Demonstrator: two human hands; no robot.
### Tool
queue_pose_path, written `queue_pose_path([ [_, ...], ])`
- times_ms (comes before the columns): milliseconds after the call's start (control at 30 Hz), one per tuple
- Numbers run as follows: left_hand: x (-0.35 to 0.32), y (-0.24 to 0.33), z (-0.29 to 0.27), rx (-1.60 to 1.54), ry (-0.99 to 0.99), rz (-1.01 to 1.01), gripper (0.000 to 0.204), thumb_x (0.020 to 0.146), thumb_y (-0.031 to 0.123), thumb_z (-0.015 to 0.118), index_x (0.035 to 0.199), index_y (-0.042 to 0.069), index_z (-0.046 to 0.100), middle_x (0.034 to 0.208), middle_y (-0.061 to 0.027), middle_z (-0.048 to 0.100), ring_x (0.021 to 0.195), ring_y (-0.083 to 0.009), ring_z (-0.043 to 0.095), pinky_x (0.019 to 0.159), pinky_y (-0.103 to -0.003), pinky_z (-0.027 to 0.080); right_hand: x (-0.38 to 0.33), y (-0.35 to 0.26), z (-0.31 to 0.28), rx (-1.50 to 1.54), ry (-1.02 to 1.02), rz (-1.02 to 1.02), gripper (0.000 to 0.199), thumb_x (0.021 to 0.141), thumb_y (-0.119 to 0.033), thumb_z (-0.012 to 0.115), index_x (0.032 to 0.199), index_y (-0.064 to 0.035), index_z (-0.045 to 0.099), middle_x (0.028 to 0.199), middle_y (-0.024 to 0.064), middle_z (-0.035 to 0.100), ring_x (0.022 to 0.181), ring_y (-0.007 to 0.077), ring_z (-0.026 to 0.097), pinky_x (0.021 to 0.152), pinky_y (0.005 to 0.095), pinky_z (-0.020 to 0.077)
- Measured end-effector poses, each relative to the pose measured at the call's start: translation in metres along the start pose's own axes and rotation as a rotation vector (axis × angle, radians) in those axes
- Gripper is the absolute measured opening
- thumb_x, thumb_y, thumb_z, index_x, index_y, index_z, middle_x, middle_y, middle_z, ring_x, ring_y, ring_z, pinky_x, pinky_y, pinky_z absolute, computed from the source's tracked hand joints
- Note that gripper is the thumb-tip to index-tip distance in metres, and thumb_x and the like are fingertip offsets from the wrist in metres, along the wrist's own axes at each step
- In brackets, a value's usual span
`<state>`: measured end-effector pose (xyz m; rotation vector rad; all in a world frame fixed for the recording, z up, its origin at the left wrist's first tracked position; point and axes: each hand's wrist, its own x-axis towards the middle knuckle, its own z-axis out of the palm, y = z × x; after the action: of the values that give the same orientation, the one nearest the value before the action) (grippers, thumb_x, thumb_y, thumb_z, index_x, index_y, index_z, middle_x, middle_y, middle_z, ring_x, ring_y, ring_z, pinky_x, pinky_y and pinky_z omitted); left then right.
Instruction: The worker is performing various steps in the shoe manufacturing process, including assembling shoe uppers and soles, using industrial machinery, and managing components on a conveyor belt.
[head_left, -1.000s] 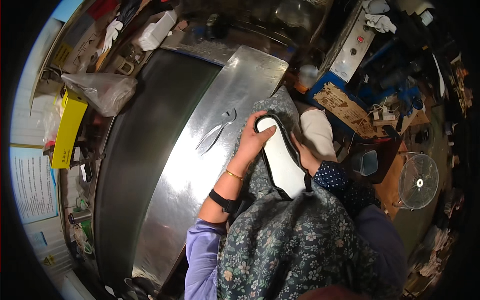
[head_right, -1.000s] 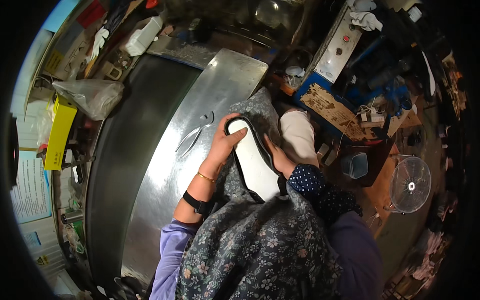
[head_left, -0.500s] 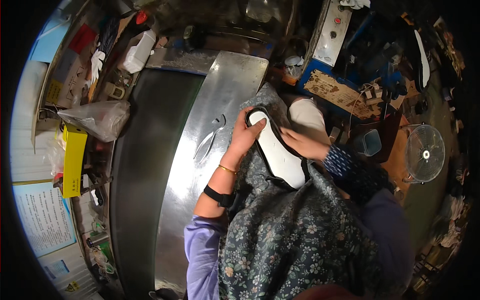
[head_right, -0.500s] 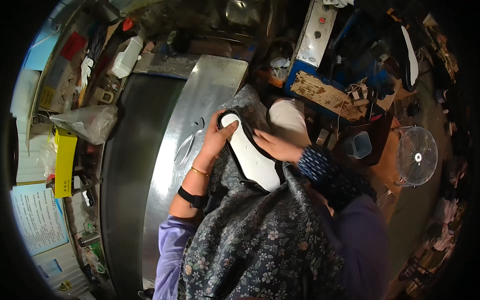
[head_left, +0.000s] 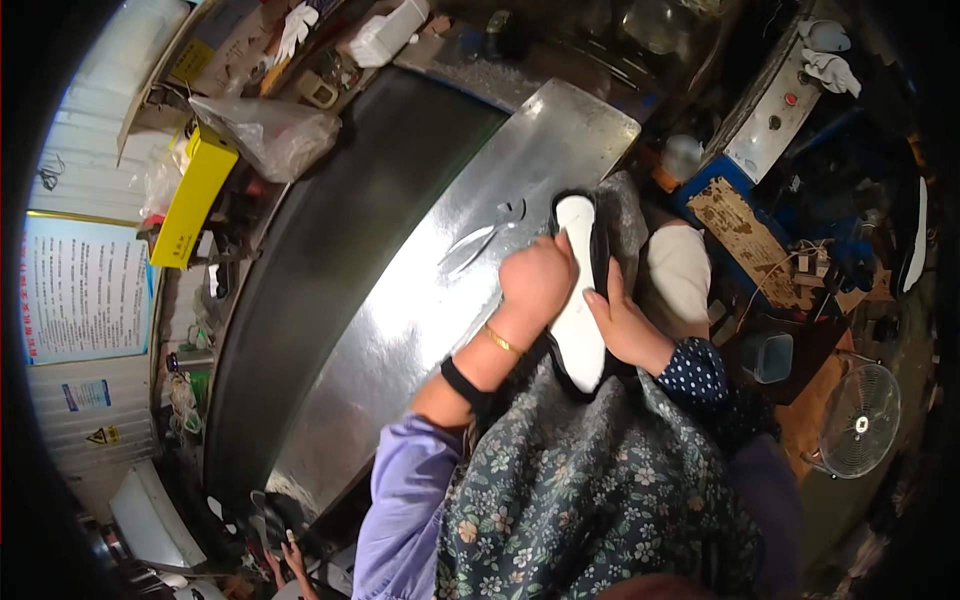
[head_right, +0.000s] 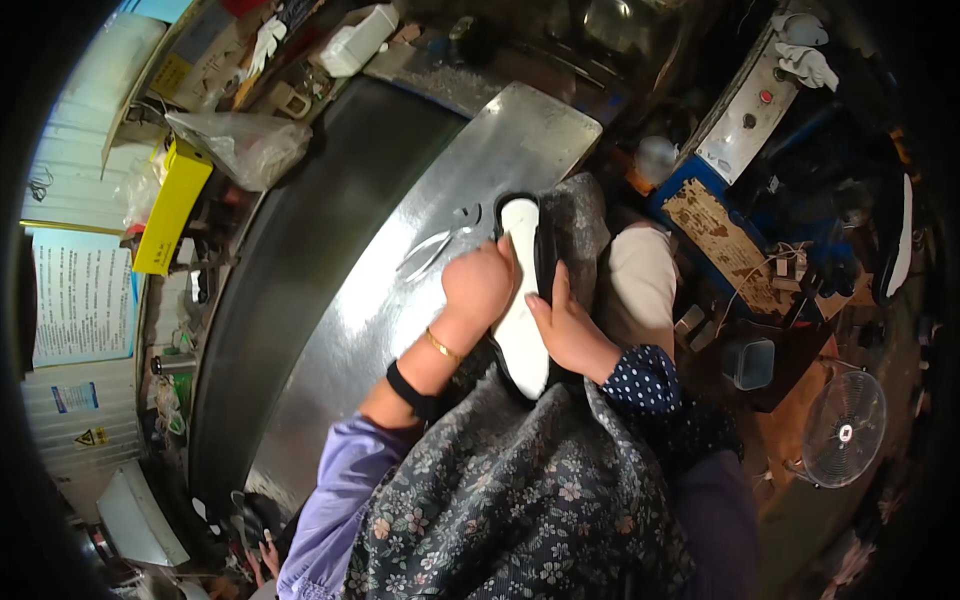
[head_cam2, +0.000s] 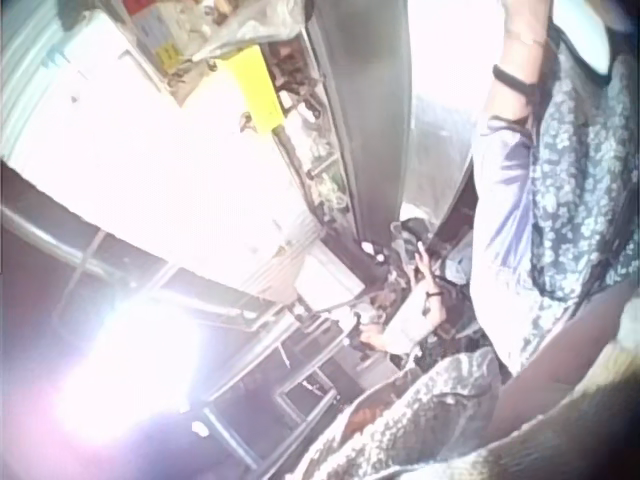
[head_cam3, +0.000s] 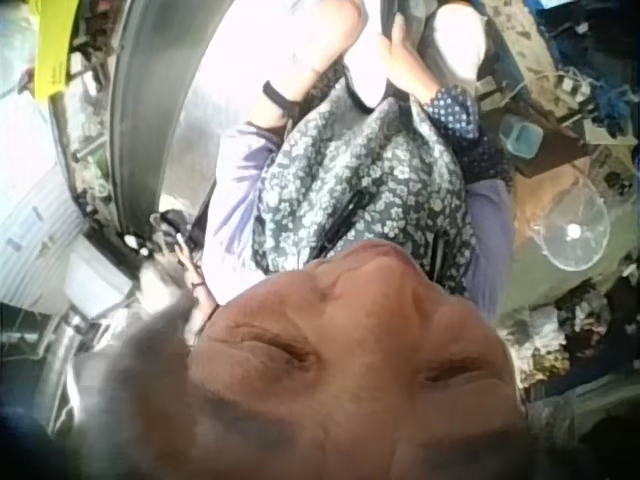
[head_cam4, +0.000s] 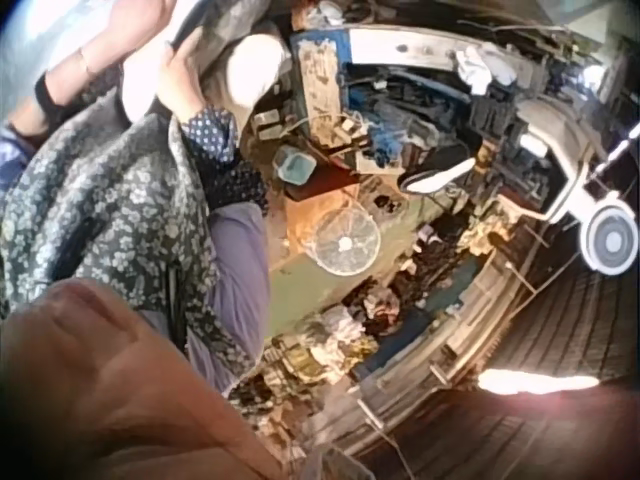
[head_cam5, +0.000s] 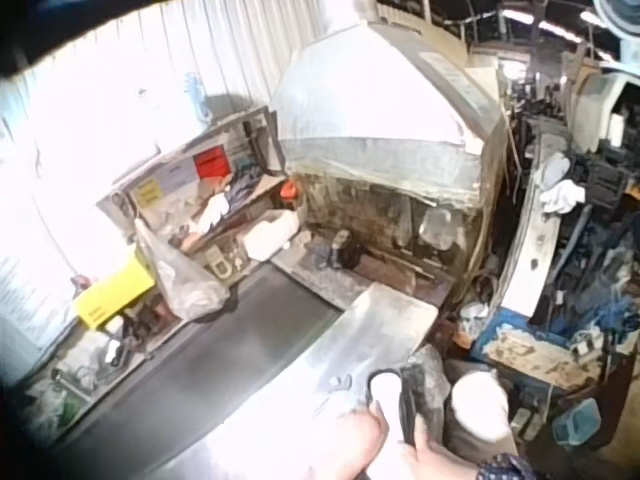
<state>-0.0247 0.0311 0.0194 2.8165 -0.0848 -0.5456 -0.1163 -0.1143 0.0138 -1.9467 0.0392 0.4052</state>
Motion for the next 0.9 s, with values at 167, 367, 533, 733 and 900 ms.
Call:
queue_pose_path([
  [167, 0.003, -0.016, -0.032, -0.451, -0.063, 0.29, 0.054, 0.102, 0.048, 0.033, 0.103, 0.001, 0.059, 0.093, -0.0279, 0.066, 0.094, -0.0446, 0.063, 0.081, -0.05, 0.049, 0.003, 0.009, 0.004, 0.128, 0.08, -0.003, 0.074, 0.104, -0.035, 0.04, 0.147, 0.0144, 0.005, 0.147, 0.0397, 0.025, 0.14, 0.0448, 0.028, 0.114, 0.0399, 0.026],
  [367, -0.048, -0.023, -0.006, -0.374, -0.098, 0.163, 0.056, 0.102, 0.045, 0.037, 0.118, -0.005, 0.056, 0.098, -0.0318, 0.065, 0.093, -0.047, 0.063, 0.08, -0.05, 0.05, 0.0, 0.029, 0.016, 0.36, 0.193, 0.0, 0.071, 0.105, -0.036, 0.038, 0.148, 0.0115, 0.008, 0.151, 0.0329, 0.025, 0.142, 0.04, 0.026, 0.115, 0.0384, 0.0242],
  [533, -0.062, -0.014, 0.006, 0.037, -0.128, 0.118, 0.055, 0.1, 0.043, 0.043, 0.119, -0.008, 0.051, 0.084, -0.0266, 0.067, 0.072, -0.048, 0.064, 0.066, -0.054, 0.051, -0.007, 0.042, 0.023, 0.258, 0.272, -0.161, 0.067, 0.106, -0.033, 0.035, 0.149, 0.0101, 0.007, 0.151, 0.0326, 0.023, 0.142, 0.0404, 0.025, 0.115, 0.0395, 0.0232],
  [733, -0.081, -0.042, 0.033, -1.297, -0.407, 0.368, 0.071, 0.095, 0.031, 0.063, 0.145, -0.006, 0.028, 0.13, -0.018, 0.054, 0.119, -0.0215, 0.053, 0.102, -0.033, 0.041, -0.009, 0.052, 0.014, 0.416, 0.2, -0.112, 0.068, 0.106, -0.039, 0.032, 0.151, 0.0054, 0.008, 0.156, 0.0217, 0.019, 0.145, 0.0317, 0.019, 0.117, 0.0371, 0.0179],
  [900, -0.061, -0.092, 0.004, -1.56, -0.526, -0.113, 0.043, 0.097, 0.027, 0.057, 0.128, -0.002, 0.05, 0.11, -0.0112, 0.064, 0.09, -0.021, 0.066, 0.08, -0.035, 0.055, -0.015, 0.033, -0.112, 0.354, 0.117, -0.057, 0.048, 0.102, -0.028, 0.051, 0.143, -0.0044, 0.043, 0.136, 0.0078, 0.054, 0.111, 0.0132, 0.056, 0.097, 0.0283, 0.0452],
])
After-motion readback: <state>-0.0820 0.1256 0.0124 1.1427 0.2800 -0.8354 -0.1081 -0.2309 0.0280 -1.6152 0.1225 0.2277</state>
